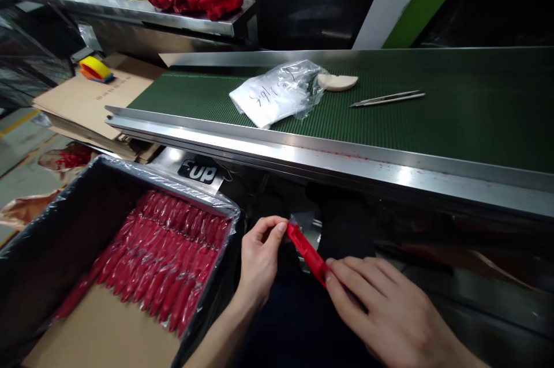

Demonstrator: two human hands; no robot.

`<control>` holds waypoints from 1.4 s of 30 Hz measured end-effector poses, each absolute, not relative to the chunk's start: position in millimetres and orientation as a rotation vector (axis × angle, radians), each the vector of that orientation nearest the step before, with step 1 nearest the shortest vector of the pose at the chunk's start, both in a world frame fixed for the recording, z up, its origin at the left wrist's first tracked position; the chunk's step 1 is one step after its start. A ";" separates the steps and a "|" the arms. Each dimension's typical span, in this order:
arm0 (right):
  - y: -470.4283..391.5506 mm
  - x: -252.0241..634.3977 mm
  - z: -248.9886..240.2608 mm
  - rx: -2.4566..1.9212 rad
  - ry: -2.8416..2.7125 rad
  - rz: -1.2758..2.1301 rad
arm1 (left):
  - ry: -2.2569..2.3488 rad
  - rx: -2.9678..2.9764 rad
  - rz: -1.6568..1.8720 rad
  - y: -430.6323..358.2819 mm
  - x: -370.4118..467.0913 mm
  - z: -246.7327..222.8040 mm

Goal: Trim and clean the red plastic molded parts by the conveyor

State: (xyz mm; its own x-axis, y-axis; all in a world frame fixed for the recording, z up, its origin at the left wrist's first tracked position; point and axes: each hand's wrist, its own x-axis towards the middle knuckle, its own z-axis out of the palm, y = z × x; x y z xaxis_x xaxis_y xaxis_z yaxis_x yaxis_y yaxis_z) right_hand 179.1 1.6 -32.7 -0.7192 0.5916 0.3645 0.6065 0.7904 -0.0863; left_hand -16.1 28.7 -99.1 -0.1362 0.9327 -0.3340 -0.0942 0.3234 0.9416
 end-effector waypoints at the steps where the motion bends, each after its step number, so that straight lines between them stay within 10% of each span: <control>1: 2.3 180.8 -36.2 -0.881 -2.638 -0.064 | 1.424 0.882 1.089 28.3 -17.2 -99.1; 20: -21.5 128.9 -90.3 -1.581 -1.376 0.727 | 1.596 1.132 1.373 -0.6 1.6 -134.8; 42: 22.1 122.9 -76.8 -0.943 -2.221 0.802 | 1.154 1.527 1.084 -7.1 -59.8 -83.1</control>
